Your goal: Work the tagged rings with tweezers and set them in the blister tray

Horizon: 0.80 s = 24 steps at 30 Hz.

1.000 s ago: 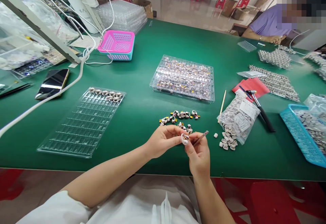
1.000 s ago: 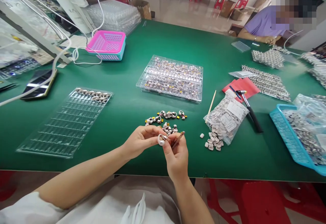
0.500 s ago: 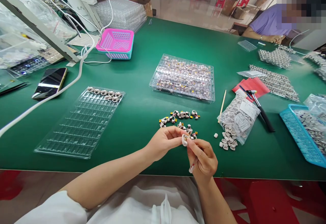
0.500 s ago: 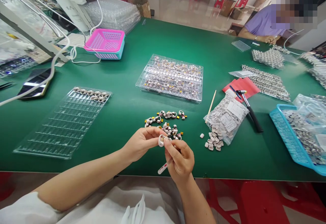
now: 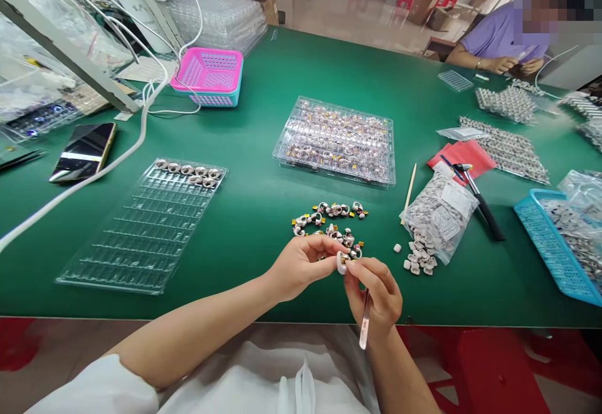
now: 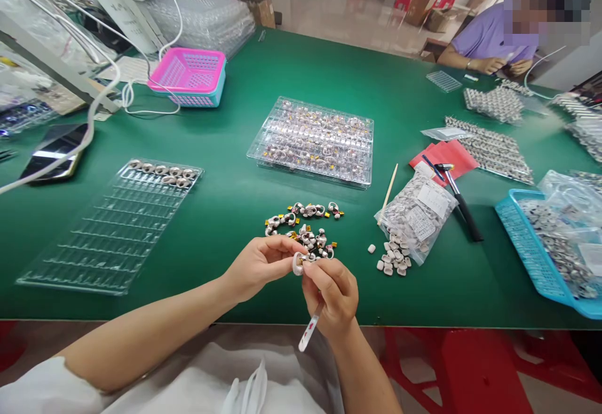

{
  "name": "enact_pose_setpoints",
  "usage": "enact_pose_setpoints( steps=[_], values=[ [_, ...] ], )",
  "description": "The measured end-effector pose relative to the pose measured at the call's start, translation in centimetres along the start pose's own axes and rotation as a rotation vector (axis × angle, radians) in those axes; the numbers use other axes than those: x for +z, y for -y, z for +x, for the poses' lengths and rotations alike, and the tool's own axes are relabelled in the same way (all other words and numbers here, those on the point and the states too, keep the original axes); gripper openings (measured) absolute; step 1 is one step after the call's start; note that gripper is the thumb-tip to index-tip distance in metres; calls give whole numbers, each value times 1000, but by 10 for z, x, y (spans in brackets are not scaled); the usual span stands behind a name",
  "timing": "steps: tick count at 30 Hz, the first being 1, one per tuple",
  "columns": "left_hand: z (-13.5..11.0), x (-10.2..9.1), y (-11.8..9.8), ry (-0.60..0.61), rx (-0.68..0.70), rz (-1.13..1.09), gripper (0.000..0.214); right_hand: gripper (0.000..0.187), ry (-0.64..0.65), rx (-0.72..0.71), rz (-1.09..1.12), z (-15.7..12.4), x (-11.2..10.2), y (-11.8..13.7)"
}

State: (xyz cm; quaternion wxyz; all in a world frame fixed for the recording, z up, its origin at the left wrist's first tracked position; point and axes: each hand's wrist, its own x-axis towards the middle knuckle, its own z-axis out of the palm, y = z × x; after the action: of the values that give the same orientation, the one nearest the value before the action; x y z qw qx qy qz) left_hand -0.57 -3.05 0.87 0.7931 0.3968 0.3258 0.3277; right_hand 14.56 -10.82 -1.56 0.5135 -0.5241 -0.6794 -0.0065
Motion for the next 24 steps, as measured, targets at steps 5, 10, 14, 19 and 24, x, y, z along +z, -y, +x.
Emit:
enact_pose_setpoints(
  steps=[5, 10, 14, 19, 24],
  values=[
    [-1, -1, -1, 7, 61, 169, 13, 38, 104, 53, 109, 5, -6, -3],
    [-2, -4, -7, 54, 120, 360, 14, 25, 180, 270, 306, 4, -8, -3],
    [-2, -7, -10, 92, 251, 540, 17, 23, 167, 454, 404, -1, -6, -2],
    [0, -10, -7, 145, 377, 557, 19, 22, 95, 566, 482, -4, 0, 2],
    [2, -12, -3, 177, 419, 530, 22, 14, -12, 682, 545, -6, 8, 7]
  ],
)
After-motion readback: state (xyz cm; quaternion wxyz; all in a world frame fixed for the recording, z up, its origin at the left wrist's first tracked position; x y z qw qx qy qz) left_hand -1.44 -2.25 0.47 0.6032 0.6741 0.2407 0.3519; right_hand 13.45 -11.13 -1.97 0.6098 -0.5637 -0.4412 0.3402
